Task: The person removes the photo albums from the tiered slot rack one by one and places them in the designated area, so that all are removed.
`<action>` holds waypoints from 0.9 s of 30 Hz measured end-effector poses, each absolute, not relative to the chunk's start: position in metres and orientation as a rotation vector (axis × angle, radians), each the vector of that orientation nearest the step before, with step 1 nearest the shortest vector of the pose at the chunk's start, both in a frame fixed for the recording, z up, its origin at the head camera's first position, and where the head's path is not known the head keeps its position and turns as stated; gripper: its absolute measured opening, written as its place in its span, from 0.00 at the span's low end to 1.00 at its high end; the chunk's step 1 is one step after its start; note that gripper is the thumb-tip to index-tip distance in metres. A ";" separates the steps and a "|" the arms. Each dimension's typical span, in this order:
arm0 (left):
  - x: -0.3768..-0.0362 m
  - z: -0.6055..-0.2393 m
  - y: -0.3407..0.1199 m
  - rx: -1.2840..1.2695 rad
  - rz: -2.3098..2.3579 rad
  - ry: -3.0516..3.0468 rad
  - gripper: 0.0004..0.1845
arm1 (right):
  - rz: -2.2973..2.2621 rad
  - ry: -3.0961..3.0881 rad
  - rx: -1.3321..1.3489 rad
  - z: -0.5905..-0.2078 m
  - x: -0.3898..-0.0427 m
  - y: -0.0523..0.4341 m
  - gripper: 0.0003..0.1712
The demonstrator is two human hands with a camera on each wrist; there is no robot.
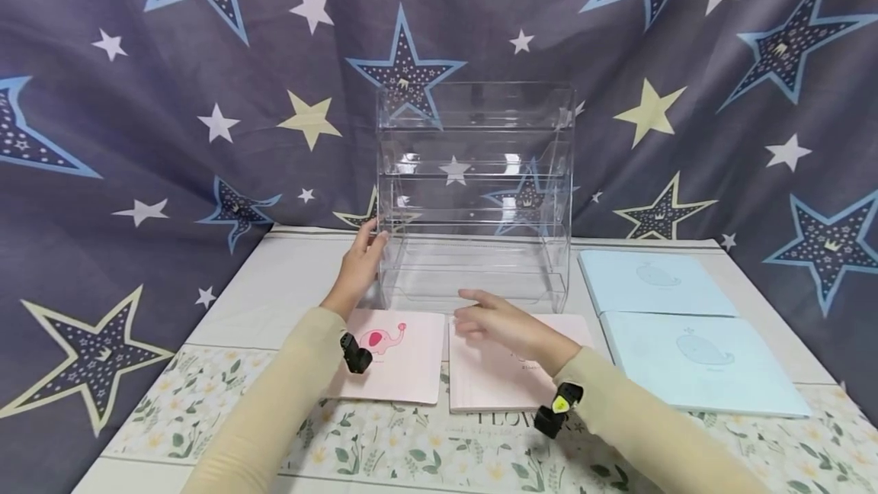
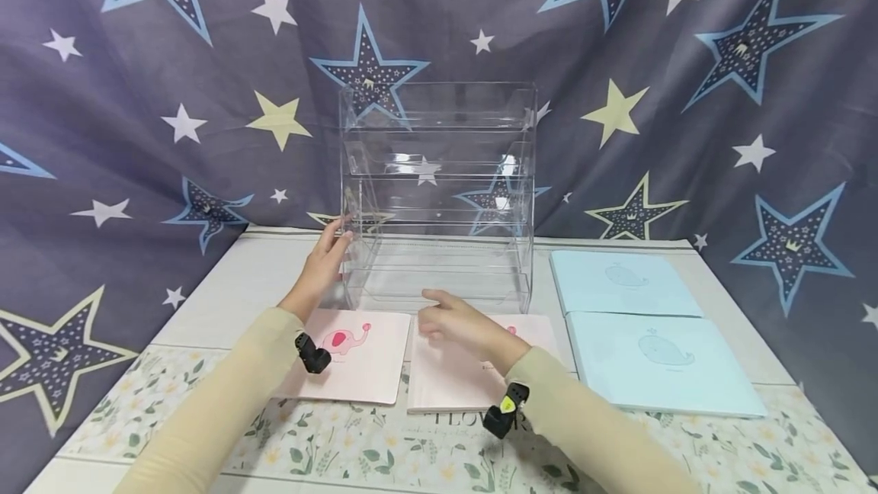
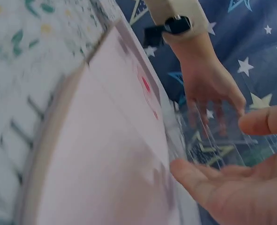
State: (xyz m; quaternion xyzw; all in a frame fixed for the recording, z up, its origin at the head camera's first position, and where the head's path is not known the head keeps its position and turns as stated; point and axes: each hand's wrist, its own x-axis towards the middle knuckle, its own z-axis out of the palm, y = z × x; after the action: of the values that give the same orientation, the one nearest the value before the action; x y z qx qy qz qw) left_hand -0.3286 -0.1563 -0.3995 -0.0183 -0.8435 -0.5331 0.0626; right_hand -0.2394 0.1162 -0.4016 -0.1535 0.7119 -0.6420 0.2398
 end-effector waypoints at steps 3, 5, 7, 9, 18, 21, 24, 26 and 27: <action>-0.329 -0.400 -0.157 -0.064 -1.641 -2.547 0.30 | -1.694 2.050 -0.504 -0.399 -0.242 0.134 0.33; -0.330 -0.400 -0.159 -0.075 -1.657 -2.555 0.31 | -1.653 2.121 -0.539 -0.398 -0.243 0.147 0.31; -0.330 -0.400 -0.160 -0.085 -1.675 -2.561 0.32 | -1.623 2.177 -0.561 -0.397 -0.243 0.160 0.30; -0.331 -0.400 -0.161 -0.096 -1.694 -2.561 0.32 | -1.605 2.223 -0.563 -0.395 -0.244 0.173 0.28; -0.334 -0.402 -0.175 -0.133 -1.637 -2.601 0.36 | -1.383 2.662 -0.513 -0.390 -0.243 0.241 0.19; -0.332 -0.400 -0.182 -0.171 -1.550 -2.629 0.33 | -1.236 2.866 -0.515 -0.391 -0.242 0.263 0.17; -0.329 -0.399 -0.189 -0.218 -1.518 -2.638 0.30 | -1.063 3.054 -0.527 -0.392 -0.243 0.280 0.16; -0.328 -0.398 -0.195 -0.251 -1.471 -2.659 0.27 | -0.936 3.145 -0.513 -0.393 -0.244 0.291 0.16; -0.327 -0.398 -0.198 -0.267 -1.434 -2.677 0.27 | -0.867 3.186 -0.505 -0.394 -0.246 0.297 0.17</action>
State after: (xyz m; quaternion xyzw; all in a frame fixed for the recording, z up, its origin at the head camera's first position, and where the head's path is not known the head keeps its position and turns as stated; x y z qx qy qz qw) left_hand -0.3272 -0.1979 -0.3981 -0.0873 -0.8772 -0.4699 0.0464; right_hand -0.2458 0.2971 -0.3943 -0.1504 0.9491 -0.2582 -0.0992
